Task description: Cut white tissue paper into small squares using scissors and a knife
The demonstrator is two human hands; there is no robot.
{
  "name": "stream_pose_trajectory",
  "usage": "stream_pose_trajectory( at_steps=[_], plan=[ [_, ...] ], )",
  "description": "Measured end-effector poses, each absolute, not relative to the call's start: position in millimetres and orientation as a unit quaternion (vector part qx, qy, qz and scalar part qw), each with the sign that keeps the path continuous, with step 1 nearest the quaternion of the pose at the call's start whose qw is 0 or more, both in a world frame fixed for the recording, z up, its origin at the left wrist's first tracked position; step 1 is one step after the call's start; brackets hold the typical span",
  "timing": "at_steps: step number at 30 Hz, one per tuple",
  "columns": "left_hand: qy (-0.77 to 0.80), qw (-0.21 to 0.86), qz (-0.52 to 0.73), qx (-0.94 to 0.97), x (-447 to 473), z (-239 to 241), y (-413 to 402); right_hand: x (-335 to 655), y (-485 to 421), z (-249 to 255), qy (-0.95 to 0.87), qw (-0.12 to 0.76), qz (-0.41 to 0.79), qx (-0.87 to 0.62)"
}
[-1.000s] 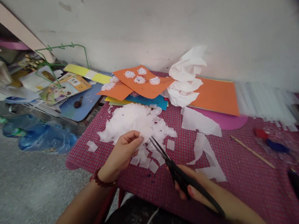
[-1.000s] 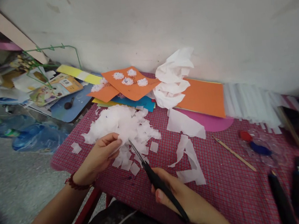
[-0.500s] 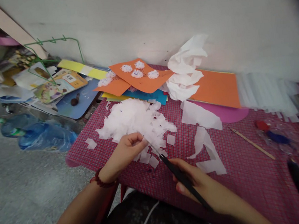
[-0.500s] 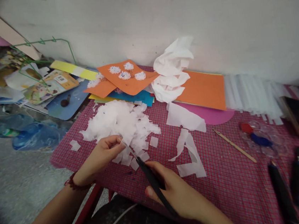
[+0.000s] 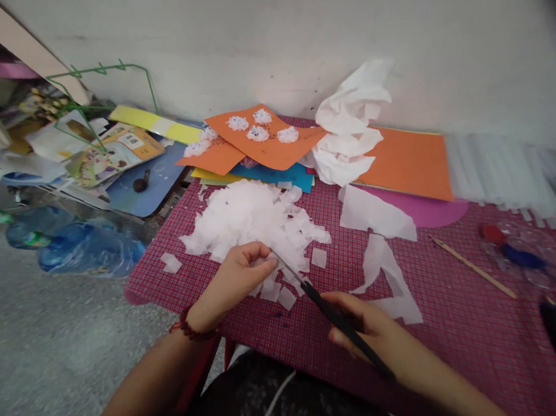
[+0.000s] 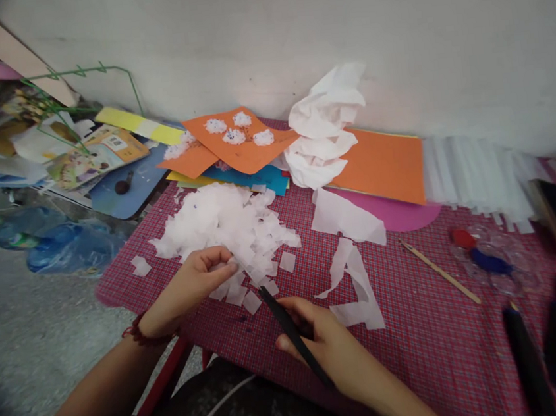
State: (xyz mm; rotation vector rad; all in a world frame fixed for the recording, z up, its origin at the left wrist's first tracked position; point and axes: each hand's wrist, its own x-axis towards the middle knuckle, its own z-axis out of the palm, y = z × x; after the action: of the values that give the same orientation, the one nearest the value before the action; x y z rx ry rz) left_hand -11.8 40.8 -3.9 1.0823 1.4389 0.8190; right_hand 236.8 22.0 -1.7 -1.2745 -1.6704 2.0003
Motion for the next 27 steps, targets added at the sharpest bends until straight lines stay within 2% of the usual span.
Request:
stream_pose_trajectory(
  at_steps=[6, 14, 21, 27],
  plan=[
    [0.545, 0.639, 0.434, 0.328, -17.5, -14.2, 38.3, 241.4, 23.8, -6.2, -0.557, 0.115, 0.701, -0.430],
    [0.545, 0.565, 0.529, 0.323, -22.0, -9.5, 40.5, 261.0, 25.9, -12.6, -0.612, 0.128, 0.691, -0.361],
    [0.576, 0.524, 0.479, 0.405, -15.4, -7.0, 39.4, 251.6, 23.9, 4.1, -0.618, 0.075, 0.684, -0.381],
    [0.585, 0.507, 0.459, 0.436, -10.5, -4.4, 38.2, 241.1, 24.9, 5.6, -0.600, 0.078, 0.689, -0.399]
  ],
)
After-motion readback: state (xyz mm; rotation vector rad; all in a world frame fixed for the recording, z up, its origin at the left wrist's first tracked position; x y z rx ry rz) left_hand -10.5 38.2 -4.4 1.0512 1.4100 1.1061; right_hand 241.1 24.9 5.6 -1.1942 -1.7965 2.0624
